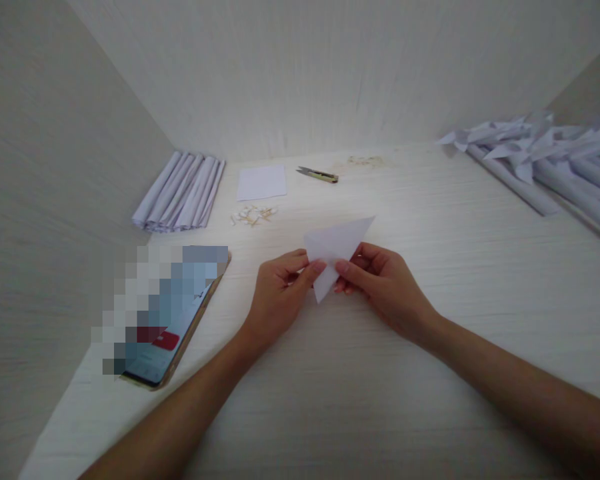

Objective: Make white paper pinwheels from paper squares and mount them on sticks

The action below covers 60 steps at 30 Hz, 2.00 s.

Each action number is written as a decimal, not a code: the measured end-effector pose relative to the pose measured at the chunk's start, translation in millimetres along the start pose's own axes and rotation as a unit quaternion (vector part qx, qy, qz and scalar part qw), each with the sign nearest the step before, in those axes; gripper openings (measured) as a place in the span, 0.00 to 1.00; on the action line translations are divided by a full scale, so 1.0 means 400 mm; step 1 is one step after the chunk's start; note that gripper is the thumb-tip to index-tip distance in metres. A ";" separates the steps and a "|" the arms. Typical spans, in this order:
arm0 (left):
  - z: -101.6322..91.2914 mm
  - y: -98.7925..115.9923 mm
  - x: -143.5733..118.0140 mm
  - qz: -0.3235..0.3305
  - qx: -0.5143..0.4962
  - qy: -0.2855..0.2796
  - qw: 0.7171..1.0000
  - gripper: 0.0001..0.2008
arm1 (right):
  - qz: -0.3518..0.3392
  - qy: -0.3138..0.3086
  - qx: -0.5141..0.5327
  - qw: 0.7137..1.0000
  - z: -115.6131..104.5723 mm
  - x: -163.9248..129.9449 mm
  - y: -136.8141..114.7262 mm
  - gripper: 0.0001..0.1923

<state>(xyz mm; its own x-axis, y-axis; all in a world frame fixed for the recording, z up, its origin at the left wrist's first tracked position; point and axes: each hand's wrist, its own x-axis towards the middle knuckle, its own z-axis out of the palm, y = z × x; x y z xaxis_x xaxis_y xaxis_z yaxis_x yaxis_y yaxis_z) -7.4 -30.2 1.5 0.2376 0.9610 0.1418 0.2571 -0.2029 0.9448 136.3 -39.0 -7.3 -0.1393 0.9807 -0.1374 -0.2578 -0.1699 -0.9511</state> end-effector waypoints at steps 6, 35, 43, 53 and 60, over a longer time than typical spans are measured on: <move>-0.002 -0.001 -0.001 -0.066 0.012 0.062 0.996 0.12 | -0.046 0.026 -0.016 0.998 -0.001 0.002 0.006 0.13; -0.032 -0.009 0.021 -0.083 0.000 0.044 0.996 0.10 | -0.094 0.121 -0.091 0.984 -0.033 0.018 0.001 0.09; -0.030 -0.011 0.023 -0.102 -0.038 0.047 0.993 0.07 | -0.088 0.101 -0.015 0.991 -0.030 0.020 0.002 0.07; -0.037 -0.020 0.025 -0.097 -0.075 0.027 0.992 0.07 | -0.007 0.002 0.004 1.000 -0.036 0.020 -0.002 0.07; -0.043 -0.029 0.028 -0.103 -0.083 -0.001 0.991 0.08 | 0.004 0.007 0.021 1.000 -0.033 0.024 -0.004 0.07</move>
<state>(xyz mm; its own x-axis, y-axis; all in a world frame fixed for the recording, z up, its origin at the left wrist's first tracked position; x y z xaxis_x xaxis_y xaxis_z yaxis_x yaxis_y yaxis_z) -23.7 -13.7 -2.8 0.1982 0.9783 -0.0596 0.1419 0.0315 0.9894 148.1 -27.8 -10.7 -0.1282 0.9805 -0.1489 -0.2976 -0.1812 -0.9373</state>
